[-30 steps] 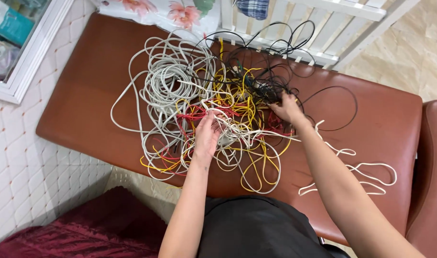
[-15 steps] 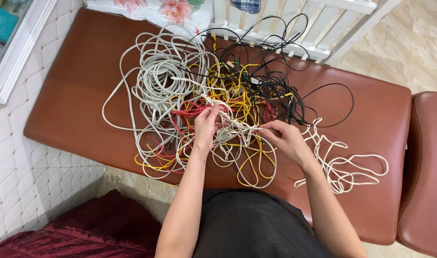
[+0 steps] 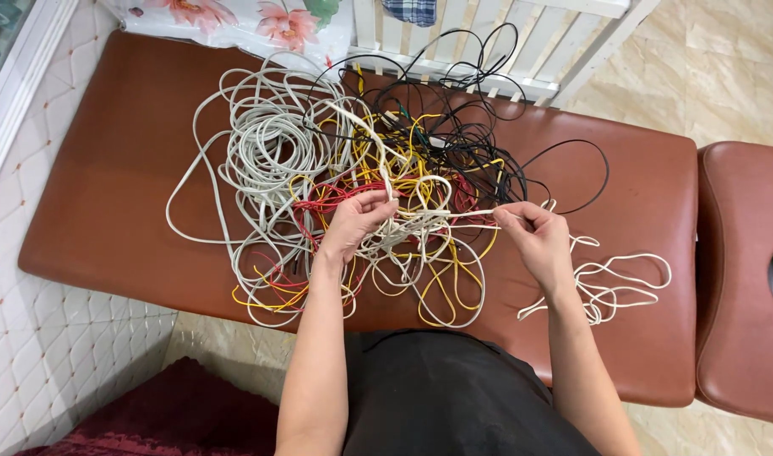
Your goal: Organizing and sorting a large tangle of colored electrical cables and wires.
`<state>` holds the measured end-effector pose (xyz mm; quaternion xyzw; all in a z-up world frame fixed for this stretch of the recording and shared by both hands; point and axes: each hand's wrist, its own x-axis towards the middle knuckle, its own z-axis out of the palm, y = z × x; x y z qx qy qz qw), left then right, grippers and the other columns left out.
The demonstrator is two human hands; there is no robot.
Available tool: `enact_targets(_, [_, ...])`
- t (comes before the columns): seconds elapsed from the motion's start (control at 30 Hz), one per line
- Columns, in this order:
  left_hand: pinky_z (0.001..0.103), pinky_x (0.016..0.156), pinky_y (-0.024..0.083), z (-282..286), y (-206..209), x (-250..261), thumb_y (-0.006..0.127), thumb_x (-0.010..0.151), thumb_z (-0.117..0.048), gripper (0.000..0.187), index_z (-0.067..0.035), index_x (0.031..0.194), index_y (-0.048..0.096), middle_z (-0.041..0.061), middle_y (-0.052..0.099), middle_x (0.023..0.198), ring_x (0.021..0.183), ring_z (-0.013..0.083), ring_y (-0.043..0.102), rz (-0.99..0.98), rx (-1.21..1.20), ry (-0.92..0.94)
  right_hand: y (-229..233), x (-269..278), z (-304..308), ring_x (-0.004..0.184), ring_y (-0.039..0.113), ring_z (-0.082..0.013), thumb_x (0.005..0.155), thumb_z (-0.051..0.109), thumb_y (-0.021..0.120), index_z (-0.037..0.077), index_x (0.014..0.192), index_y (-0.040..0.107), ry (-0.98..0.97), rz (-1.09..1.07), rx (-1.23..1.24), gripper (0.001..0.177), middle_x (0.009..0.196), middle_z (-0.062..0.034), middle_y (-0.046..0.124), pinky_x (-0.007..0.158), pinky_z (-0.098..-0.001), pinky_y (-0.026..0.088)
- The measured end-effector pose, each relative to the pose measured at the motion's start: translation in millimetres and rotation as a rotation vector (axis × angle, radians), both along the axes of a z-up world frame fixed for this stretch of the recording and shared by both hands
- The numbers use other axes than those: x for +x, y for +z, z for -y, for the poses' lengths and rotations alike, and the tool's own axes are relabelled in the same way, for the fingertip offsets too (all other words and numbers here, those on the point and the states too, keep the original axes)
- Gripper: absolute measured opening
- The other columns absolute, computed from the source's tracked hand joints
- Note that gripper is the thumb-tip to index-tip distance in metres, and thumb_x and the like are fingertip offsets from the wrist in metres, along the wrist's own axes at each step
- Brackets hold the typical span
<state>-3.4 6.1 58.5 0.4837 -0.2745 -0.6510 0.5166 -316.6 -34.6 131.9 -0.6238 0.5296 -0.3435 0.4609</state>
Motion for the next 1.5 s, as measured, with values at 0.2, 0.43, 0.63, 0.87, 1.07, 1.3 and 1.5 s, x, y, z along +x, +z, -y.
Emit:
enact_targets(0.2, [0.020,0.068,0.040,5,-26,-4,0.080,0.095,-0.013,0.033,-0.003,0.125,0.077,-0.005,0.052,0.083,0.075,0.0030,0.047,0.331,-0.229,0.000,8,0,-1,0.071,0.051,-0.0032,0.094,0.024,0.074,0.003,0.105,0.078,0.087,-0.139,0.022,0.024,0.077,0.0037,0.067,0.063,-0.0224,0.043])
enact_targets(0.43, [0.023,0.083,0.053,3,38,-21,0.066,0.096,-0.013,0.034,-0.004,0.130,0.069,-0.003,0.072,0.100,0.089,0.0046,0.065,0.382,-0.393,-0.017,32,18,8,0.091,0.065,-0.0101,0.097,0.027,0.062,0.006,0.122,0.072,0.365,-0.239,0.046,0.034,0.104,-0.0024,0.074,0.079,-0.0270,0.053])
enact_targets(0.63, [0.019,0.069,0.045,7,63,-35,0.062,0.101,-0.013,0.037,-0.009,0.139,0.063,-0.001,0.076,0.097,0.081,0.0027,0.058,0.294,-0.329,-0.112,32,51,30,0.115,0.066,-0.0128,0.104,0.033,0.053,0.003,0.141,0.054,0.277,0.118,0.202,0.048,0.127,-0.0048,0.069,0.099,-0.0285,0.052])
enact_targets(0.87, [0.019,0.079,0.051,-3,52,-31,0.064,0.102,-0.012,0.032,-0.006,0.134,0.069,-0.001,0.072,0.100,0.091,0.0038,0.064,0.238,-0.446,-0.211,52,64,47,0.121,0.067,-0.0246,0.107,0.029,0.055,-0.002,0.143,0.051,0.168,1.041,0.385,0.048,0.134,-0.0195,0.067,0.107,-0.0369,0.053])
enact_targets(1.07, [0.027,0.095,0.050,-12,79,-42,0.066,0.100,-0.023,0.033,-0.005,0.127,0.072,0.002,0.075,0.109,0.104,0.0108,0.064,0.445,-0.584,-0.203,66,64,40,0.112,0.066,-0.0196,0.108,0.021,0.059,-0.002,0.147,0.053,0.244,0.785,0.213,0.046,0.128,-0.0163,0.069,0.100,-0.0338,0.055])
enact_targets(1.3, [0.029,0.082,0.049,7,67,-52,0.062,0.110,-0.029,0.041,0.001,0.137,0.070,0.006,0.063,0.098,0.089,0.0113,0.058,0.050,-0.405,-0.440,78,68,23,0.087,0.062,-0.0099,0.109,0.023,0.056,-0.002,0.137,0.065,0.362,0.444,0.168,0.039,0.105,-0.0070,0.070,0.081,-0.0271,0.053])
enact_targets(1.5, [0.028,0.090,0.056,2,45,-17,0.064,0.099,-0.027,0.038,-0.005,0.130,0.065,0.003,0.072,0.111,0.102,0.0139,0.069,0.487,-0.360,-0.194,104,29,33,0.079,0.067,-0.0105,0.112,0.029,0.051,-0.001,0.126,0.066,0.108,0.393,-0.012,0.036,0.096,-0.0043,0.067,0.072,-0.0279,0.061])
